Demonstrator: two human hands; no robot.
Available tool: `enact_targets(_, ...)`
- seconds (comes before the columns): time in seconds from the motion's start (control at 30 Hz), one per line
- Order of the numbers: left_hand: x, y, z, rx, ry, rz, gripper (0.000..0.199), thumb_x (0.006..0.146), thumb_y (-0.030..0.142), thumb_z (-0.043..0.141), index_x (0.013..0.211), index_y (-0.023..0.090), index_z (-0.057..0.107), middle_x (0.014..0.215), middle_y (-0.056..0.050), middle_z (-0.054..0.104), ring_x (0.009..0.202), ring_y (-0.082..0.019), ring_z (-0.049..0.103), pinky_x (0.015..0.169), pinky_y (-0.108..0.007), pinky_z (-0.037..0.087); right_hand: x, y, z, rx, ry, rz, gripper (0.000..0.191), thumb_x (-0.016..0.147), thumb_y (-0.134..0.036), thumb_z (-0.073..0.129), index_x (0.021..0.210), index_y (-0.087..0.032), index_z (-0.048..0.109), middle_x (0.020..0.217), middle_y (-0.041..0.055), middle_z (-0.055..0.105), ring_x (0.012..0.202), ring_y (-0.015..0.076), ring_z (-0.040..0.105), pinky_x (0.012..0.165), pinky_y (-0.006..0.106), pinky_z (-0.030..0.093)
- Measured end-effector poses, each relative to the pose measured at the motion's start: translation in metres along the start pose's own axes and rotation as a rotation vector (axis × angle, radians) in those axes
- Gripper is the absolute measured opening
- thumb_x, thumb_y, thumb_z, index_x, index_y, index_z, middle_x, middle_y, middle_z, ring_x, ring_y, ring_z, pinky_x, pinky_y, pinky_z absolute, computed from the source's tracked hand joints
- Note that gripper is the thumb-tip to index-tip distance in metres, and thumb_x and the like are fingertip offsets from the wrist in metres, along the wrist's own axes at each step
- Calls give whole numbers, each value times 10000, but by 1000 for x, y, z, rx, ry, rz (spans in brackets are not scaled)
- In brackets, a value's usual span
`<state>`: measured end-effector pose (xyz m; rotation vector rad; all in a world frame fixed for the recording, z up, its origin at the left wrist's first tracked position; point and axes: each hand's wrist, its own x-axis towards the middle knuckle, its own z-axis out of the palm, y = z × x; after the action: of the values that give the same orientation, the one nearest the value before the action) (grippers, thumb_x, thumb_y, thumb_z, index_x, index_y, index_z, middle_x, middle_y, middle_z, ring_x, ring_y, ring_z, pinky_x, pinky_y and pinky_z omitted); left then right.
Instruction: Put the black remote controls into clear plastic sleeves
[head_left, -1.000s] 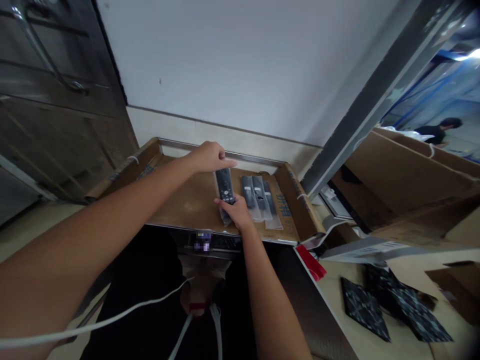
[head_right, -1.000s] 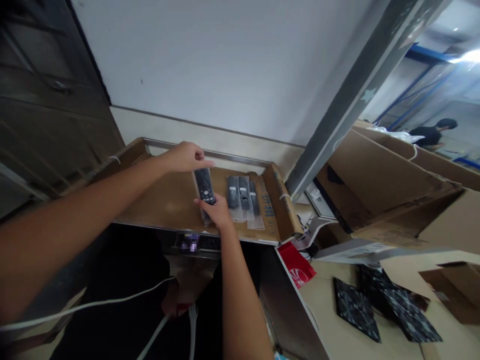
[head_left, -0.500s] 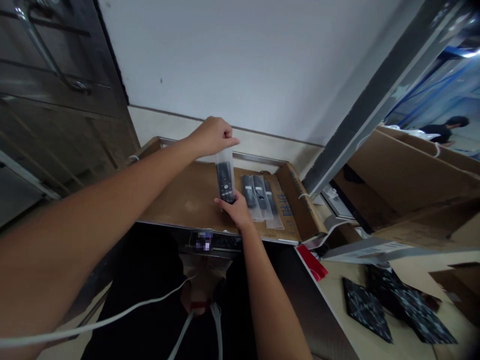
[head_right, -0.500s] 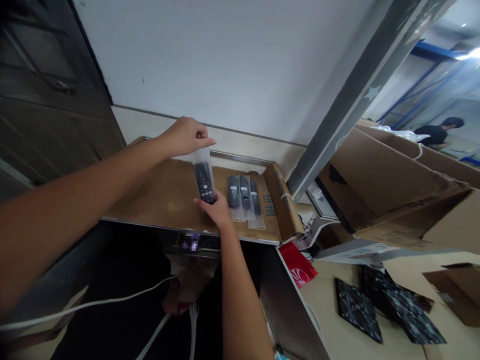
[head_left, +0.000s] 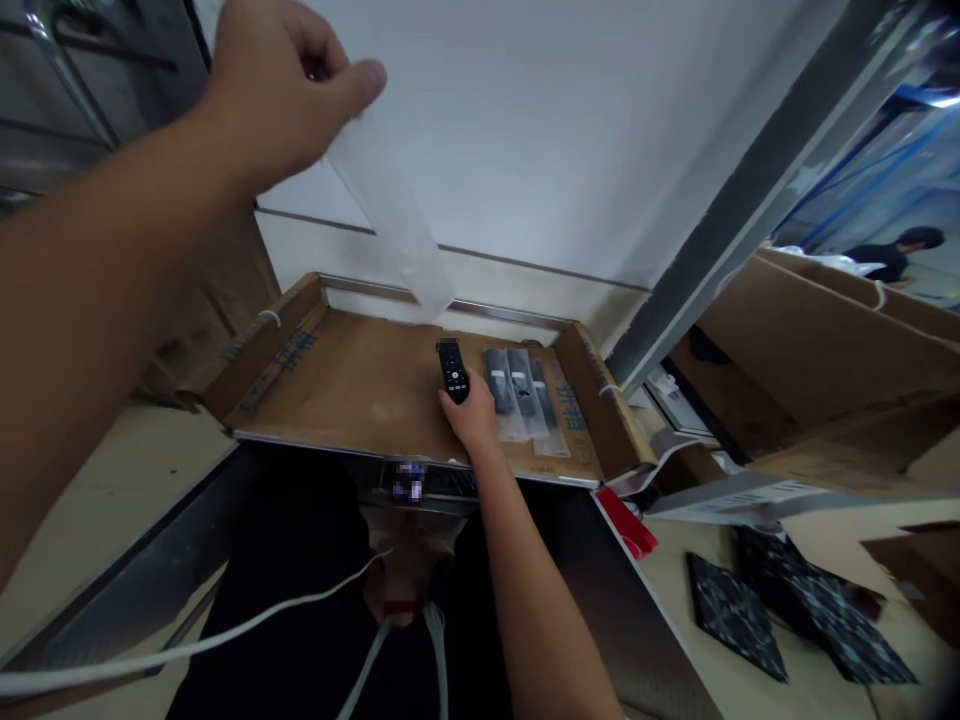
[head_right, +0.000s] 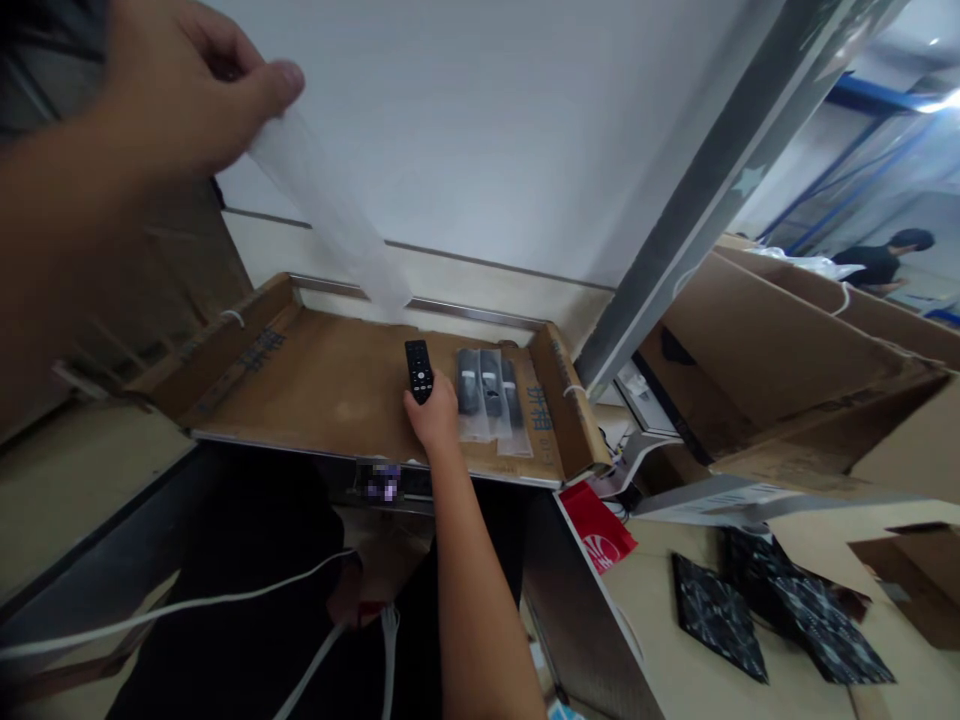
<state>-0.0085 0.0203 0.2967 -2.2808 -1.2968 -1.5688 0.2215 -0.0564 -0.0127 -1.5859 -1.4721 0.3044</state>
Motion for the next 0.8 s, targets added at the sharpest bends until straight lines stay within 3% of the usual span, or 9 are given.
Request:
enact_targets(0.1, -13, 8, -19, 75, -143, 58, 447, 839, 554, 652, 870, 114, 730, 613, 57, 492, 567, -30, 369, 530, -223, 265, 1, 2, 6, -154, 17, -91, 481, 778, -253, 660, 1239, -141, 586, 1188, 155, 622, 1147, 296, 546, 1023, 442, 434)
enact_targets(0.2, -31, 20, -26, 121, -357, 74, 392, 821, 528, 669, 764, 144, 723, 539, 67, 490, 529, -29, 382, 526, -217, 271, 0, 1, 6, -204, 50, -153, 389, 820, -265, 628, 1190, -147, 616, 1224, 167, 596, 1187, 295, 518, 1054, 453, 410)
enact_targets(0.33, -61, 32, -22, -10, -644, 81, 401, 814, 534, 659, 780, 141, 732, 552, 54, 542, 515, -37, 407, 528, -201, 276, -12, -23, -13, 52, 146, -177, 285, 925, -359, 523, 1121, -182, 633, 1178, 135, 634, 1165, 254, 549, 1050, 439, 420)
enact_targets(0.37, -70, 34, -19, -71, -708, 83, 391, 806, 532, 663, 783, 149, 735, 565, 43, 560, 518, -49, 428, 526, -206, 284, -18, -35, -20, 184, 94, -179, 305, 930, -406, 525, 1120, -193, 632, 1160, 124, 648, 1132, 244, 573, 1015, 422, 451)
enact_targets(0.47, -97, 38, -6, -203, -860, 109, 324, 789, 518, 677, 749, 202, 736, 589, 19, 592, 533, -93, 488, 516, -231, 313, -40, -76, -41, 612, -309, -196, 423, 911, -539, 534, 1196, -236, 612, 1111, 83, 681, 993, 212, 640, 854, 363, 534)
enact_targets(0.5, -106, 39, -3, -229, -881, 114, 298, 786, 506, 682, 741, 216, 735, 599, 15, 601, 544, -105, 508, 517, -235, 327, -47, -89, -46, 684, -410, -188, 439, 884, -563, 572, 1181, -244, 625, 1048, 65, 691, 927, 201, 647, 798, 341, 542)
enact_targets(0.57, -119, 40, 3, -281, -871, 97, 249, 781, 474, 694, 750, 230, 732, 630, 7, 625, 579, -124, 546, 527, -239, 362, -56, -110, -53, 735, -483, -135, 366, 843, -555, 644, 1006, -229, 679, 855, 25, 675, 767, 166, 621, 681, 290, 523)
enact_targets(0.67, -133, 36, 7, -363, -759, 5, 242, 764, 439, 720, 874, 224, 722, 730, -12, 673, 659, -145, 599, 569, -242, 435, -62, -122, -55, 747, -390, -72, 287, 838, -483, 681, 806, -198, 669, 705, -10, 599, 638, 120, 533, 590, 242, 453)
enact_targets(0.8, -149, 21, 9, -402, -633, -145, 297, 765, 439, 728, 941, 203, 689, 807, -29, 693, 710, -147, 618, 618, -252, 488, -65, -113, -54, 685, -239, -49, 221, 851, -403, 682, 798, -189, 668, 687, -17, 583, 601, 105, 483, 554, 230, 386)
